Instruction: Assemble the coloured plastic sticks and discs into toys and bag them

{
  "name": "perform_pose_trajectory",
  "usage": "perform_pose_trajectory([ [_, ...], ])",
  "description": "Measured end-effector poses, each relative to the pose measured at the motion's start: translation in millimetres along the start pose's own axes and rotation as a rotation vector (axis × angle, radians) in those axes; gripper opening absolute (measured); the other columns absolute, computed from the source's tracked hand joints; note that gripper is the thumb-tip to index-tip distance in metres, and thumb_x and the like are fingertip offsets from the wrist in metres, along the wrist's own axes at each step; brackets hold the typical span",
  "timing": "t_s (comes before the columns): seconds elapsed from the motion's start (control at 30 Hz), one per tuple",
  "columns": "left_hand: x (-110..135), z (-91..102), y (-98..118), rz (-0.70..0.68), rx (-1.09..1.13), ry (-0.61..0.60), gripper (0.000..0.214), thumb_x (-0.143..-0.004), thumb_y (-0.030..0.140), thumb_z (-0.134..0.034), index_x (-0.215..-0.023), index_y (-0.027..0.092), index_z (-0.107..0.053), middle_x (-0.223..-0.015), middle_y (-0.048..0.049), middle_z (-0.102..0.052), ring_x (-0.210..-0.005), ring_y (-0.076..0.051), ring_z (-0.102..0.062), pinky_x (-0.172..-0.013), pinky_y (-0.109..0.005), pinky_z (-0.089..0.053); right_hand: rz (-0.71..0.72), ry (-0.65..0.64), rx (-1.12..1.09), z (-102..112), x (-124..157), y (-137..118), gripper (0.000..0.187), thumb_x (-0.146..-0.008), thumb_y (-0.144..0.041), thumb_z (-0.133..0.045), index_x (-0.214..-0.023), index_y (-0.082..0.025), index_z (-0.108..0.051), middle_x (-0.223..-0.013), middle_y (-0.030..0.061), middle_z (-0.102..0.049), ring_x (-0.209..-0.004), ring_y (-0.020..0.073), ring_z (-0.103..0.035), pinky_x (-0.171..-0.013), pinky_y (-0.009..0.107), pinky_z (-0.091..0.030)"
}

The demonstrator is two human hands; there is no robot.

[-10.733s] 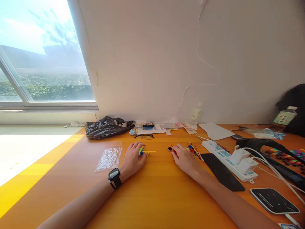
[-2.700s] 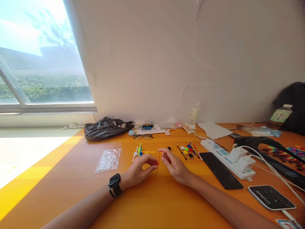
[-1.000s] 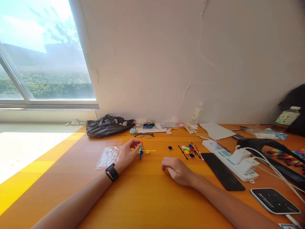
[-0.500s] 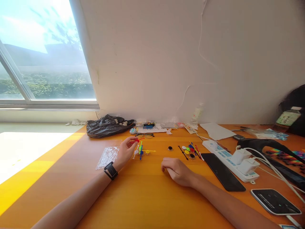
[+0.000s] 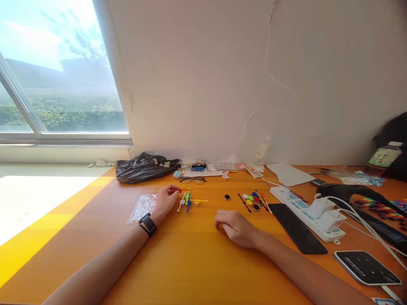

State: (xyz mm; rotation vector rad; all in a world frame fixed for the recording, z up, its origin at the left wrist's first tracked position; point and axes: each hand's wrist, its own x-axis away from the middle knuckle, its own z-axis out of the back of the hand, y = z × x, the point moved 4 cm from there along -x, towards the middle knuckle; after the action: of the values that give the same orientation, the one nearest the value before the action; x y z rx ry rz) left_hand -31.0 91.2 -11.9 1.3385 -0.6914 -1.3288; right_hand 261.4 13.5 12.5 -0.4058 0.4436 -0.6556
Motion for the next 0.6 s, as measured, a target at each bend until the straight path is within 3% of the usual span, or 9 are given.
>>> perform_pose_trajectory([
  [0.43,1,1.0,-2,0.002,-0.091,-0.012,0.018,-0.079,0.030,-0.073,-0.091,0.017,-0.075,-0.073,-0.0071,-0.077,-0.066,-0.022,-0.072,-0.062,-0.031,-0.057,-0.011,-0.004,-0.004,1,-1,-2,0.026,-0.086,-0.004,-0.046,-0.080,-0.019,-0.066,-0.082,0.0031,-0.064,-0.076,0.0178,-0.058,-0.073,0.028,-0.040],
  [0.6,7,-5.1,7,-0.045,-0.109,-0.085,0.031,-0.082,0.038,-0.076,-0.106,0.018,-0.076,-0.096,-0.0108,-0.080,-0.087,-0.026,-0.076,-0.076,-0.033,-0.060,-0.012,-0.010,0.001,1,-1,-2,0.025,-0.086,-0.004,-0.046,-0.080,-0.019,-0.065,-0.083,0.0032,-0.064,-0.076,0.0178,-0.058,-0.072,0.028,-0.040],
])
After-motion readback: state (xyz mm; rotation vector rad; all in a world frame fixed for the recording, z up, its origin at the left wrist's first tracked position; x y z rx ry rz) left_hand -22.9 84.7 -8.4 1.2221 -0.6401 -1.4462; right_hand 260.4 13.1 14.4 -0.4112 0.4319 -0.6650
